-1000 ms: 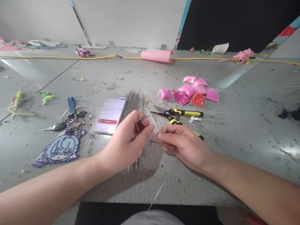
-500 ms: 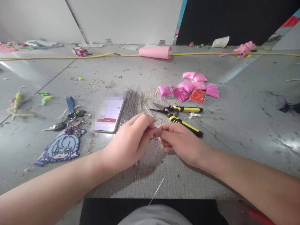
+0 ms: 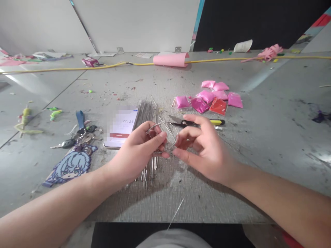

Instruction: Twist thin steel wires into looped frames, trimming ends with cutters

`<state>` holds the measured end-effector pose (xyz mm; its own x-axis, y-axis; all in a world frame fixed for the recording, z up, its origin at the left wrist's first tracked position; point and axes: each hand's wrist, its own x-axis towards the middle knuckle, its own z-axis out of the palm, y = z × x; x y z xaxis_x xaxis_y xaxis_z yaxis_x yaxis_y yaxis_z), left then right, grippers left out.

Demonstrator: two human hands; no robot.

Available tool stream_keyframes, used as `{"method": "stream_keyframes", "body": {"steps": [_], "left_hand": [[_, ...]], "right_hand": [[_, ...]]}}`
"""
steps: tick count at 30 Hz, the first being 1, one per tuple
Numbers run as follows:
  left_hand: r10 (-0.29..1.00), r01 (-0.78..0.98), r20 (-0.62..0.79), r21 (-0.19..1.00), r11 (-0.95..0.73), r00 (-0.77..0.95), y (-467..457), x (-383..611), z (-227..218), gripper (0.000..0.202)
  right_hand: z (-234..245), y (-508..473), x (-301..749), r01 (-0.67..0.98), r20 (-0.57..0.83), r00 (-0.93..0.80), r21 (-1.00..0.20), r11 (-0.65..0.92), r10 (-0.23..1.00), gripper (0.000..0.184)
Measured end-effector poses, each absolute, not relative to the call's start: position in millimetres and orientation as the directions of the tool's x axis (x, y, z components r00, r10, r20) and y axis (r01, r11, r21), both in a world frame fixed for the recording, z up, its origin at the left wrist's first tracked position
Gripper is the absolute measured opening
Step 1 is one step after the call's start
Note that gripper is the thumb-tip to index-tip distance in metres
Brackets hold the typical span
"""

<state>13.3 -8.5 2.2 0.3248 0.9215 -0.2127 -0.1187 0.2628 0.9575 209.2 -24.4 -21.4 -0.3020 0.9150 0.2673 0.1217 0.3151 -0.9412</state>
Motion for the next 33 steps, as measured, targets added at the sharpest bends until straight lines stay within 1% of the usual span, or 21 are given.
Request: {"method": "stream_keyframes", "body": {"steps": [1, 2, 4, 5, 7, 10, 13, 16, 19, 21, 23, 26, 28, 31, 33], "left_hand": [[0.918, -0.128, -0.220, 0.953, 0.275, 0.330, -10.1, 13.7, 2.7, 0.018], [0.915, -0.130, -0.227, 0.950, 0.283, 0.334, -11.7, 14.1, 3.1, 0.019], [0.915, -0.120, -0.223, 0.953, 0.277, 0.336, -14.0, 14.3, 3.2, 0.019], [0.918, -0.113, -0.207, 0.960, 0.258, 0.337, -14.7, 14.1, 2.9, 0.019], [0.924, -0.093, -0.154, 0.976, 0.197, 0.349, -15.2, 13.5, 1.9, 0.019], [0.918, -0.057, -0.078, 0.992, 0.109, 0.388, -15.2, 12.4, 0.8, 0.018], [0.903, -0.042, -0.060, 0.995, 0.086, 0.426, -16.5, 11.3, 1.7, 0.018], [0.888, -0.083, -0.024, 0.994, 0.070, 0.460, -19.4, 9.1, 2.4, 0.017], [0.872, -0.135, 0.070, 0.991, -0.005, 0.485, -22.4, 5.9, 1.6, 0.024], [0.857, -0.123, 0.116, 0.990, -0.062, 0.502, -23.6, 3.9, 0.9, 0.018], [0.843, -0.076, 0.131, 0.991, -0.107, 0.522, -24.0, 2.7, 0.4, 0.012], [0.826, -0.019, 0.147, 0.986, -0.163, 0.545, -23.5, 2.5, -0.1, 0.015], [0.818, -0.014, 0.164, 0.982, -0.188, 0.551, -22.8, 2.9, -0.6, 0.012], [0.822, -0.026, 0.155, 0.985, -0.169, 0.549, -22.1, 3.9, -1.7, 0.008], [0.833, -0.005, 0.124, 0.989, -0.145, 0.538, -22.6, 4.8, -2.7, 0.009]], "right_hand": [[-22.0, -24.1, 209.4, 0.116, 0.345, -0.301, -0.912, 0.394, 0.889, 0.056], [-22.1, -23.6, 210.0, 0.159, 0.401, -0.340, -0.867, 0.473, 0.851, 0.043], [-20.7, -22.1, 211.8, 0.241, 0.464, -0.406, -0.776, 0.583, 0.787, 0.020], [-19.5, -21.5, 212.7, 0.267, 0.475, -0.426, -0.748, 0.608, 0.770, 0.013], [-17.0, -20.9, 213.7, 0.278, 0.479, -0.427, -0.738, 0.615, 0.767, 0.008], [-13.8, -22.8, 212.6, 0.287, 0.466, -0.397, -0.755, 0.589, 0.791, 0.008], [-11.0, -26.9, 209.8, 0.252, 0.461, -0.375, -0.785, 0.566, 0.805, 0.009], [-9.1, -30.5, 207.1, 0.171, 0.435, -0.360, -0.839, 0.516, 0.826, 0.012], [-9.7, -32.1, 205.1, 0.129, 0.400, -0.311, -0.881, 0.455, 0.862, 0.015], [-11.6, -32.5, 204.0, 0.099, 0.368, -0.295, -0.906, 0.411, 0.882, 0.017], [-14.2, -32.9, 203.0, 0.064, 0.340, -0.287, -0.926, 0.372, 0.896, 0.018], [-17.7, -33.8, 202.0, -0.011, 0.304, -0.252, -0.950, 0.312, 0.919, 0.025], [-19.0, -34.8, 201.7, -0.066, 0.266, -0.236, -0.964, 0.258, 0.935, 0.029], [-19.1, -37.1, 201.3, -0.112, 0.205, -0.237, -0.977, 0.183, 0.949, 0.032], [-18.3, -39.1, 200.5, -0.143, 0.175, -0.245, -0.979, 0.143, 0.954, 0.032]]}}
